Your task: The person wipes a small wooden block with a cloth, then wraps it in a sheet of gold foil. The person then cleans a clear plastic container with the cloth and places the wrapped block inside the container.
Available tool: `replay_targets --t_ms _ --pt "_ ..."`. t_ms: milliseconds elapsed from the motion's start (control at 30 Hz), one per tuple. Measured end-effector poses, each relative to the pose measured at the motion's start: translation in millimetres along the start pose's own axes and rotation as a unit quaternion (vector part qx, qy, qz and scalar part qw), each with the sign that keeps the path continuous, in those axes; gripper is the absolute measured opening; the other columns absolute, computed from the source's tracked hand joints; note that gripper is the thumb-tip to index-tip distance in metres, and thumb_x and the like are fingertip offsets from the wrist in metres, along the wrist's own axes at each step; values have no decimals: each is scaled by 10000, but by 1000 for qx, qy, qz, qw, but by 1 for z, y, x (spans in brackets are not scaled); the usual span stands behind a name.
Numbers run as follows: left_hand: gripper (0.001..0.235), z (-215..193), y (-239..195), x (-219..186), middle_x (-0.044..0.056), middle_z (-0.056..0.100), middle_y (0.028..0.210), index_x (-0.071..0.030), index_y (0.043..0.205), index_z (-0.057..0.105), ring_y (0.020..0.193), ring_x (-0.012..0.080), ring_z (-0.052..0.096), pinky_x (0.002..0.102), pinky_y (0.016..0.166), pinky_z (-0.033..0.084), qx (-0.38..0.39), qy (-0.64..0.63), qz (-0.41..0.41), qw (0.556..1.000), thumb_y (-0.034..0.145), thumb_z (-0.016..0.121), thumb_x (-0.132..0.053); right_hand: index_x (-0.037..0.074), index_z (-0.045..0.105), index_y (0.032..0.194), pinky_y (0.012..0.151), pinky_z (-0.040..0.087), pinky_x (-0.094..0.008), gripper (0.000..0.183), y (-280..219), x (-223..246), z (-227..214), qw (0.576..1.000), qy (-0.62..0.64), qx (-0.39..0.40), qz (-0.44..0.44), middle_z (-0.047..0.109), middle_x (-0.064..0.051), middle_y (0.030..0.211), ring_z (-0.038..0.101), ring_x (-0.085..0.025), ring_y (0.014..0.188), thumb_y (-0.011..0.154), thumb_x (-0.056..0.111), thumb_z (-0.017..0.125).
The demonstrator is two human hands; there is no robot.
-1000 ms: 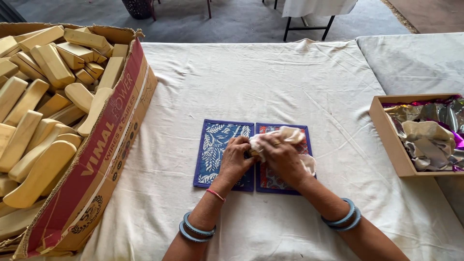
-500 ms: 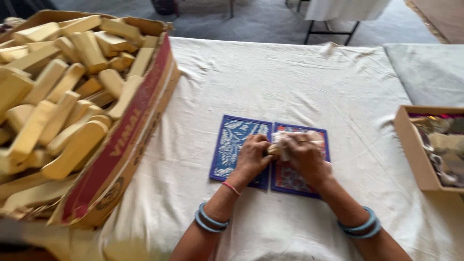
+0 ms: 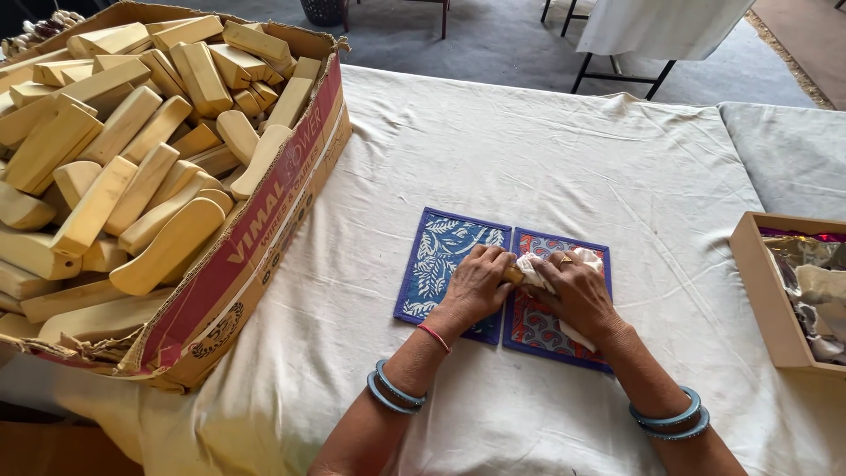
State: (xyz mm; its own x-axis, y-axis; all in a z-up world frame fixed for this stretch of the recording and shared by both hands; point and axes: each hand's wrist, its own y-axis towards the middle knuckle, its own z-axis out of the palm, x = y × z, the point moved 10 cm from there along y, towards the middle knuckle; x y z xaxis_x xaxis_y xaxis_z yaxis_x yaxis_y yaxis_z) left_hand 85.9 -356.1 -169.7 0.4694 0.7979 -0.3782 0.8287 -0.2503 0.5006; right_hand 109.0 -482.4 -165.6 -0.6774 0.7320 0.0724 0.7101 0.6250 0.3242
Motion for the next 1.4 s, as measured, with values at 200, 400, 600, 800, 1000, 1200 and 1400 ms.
replay_targets --t_ms 200,400,600,800,1000,1200,1400 --pt "652 10 -2 1 161 624 1260 -29 1420 549 1158 315 602 397 1032 503 13 25 6 1000 839 808 -168 111 661 1299 840 597 -440 412 -8 -29 14 994 93 -37 40 715 -92 1106 714 -261 984 944 316 710" --pt "800 0 -3 6 170 605 1251 -45 1534 447 1133 318 620 404 1001 542 -2 -36 -44 998 826 807 -144 136 562 1401 752 576 -495 776 2 32 -31 998 7 -52 -37 717 -160 1073 707 -314 944 715 393 819" --pt "779 8 4 39 150 537 1386 -85 1549 415 1244 284 610 381 1009 600 -15 -371 -189 909 854 752 -190 153 478 1523 762 622 -427 813 -3 -4 13 998 70 9 -6 722 -167 1082 734 -278 871 805 360 799" --pt "785 34 4 14 130 440 1557 -114 1615 212 1386 280 495 405 1166 409 -28 -740 -218 635 985 588 -394 6 626 1240 711 602 -442 628 -4 3 -17 987 141 -67 47 751 -195 920 747 -298 818 777 368 848" --pt "704 56 -6 -5 94 391 1576 -83 1637 243 1461 181 370 355 1226 292 30 -664 -212 716 1090 347 -515 -5 625 1152 488 573 -359 436 -8 19 -42 940 303 -114 109 738 -117 702 759 -226 590 942 373 686" --pt "652 80 -13 -1 118 550 1369 -56 1600 354 1312 203 522 385 1134 447 20 -793 -239 560 1128 316 -505 6 638 958 525 528 -394 344 -17 20 -39 969 142 -174 104 678 -145 672 696 -259 588 1008 343 680" --pt "623 58 -12 2 105 559 1360 -135 1603 318 1187 207 550 446 1031 513 -29 -824 -266 500 1090 335 -488 -22 611 1166 591 557 -404 320 -26 28 -79 926 258 -260 89 719 -149 815 733 -256 674 1008 253 645"
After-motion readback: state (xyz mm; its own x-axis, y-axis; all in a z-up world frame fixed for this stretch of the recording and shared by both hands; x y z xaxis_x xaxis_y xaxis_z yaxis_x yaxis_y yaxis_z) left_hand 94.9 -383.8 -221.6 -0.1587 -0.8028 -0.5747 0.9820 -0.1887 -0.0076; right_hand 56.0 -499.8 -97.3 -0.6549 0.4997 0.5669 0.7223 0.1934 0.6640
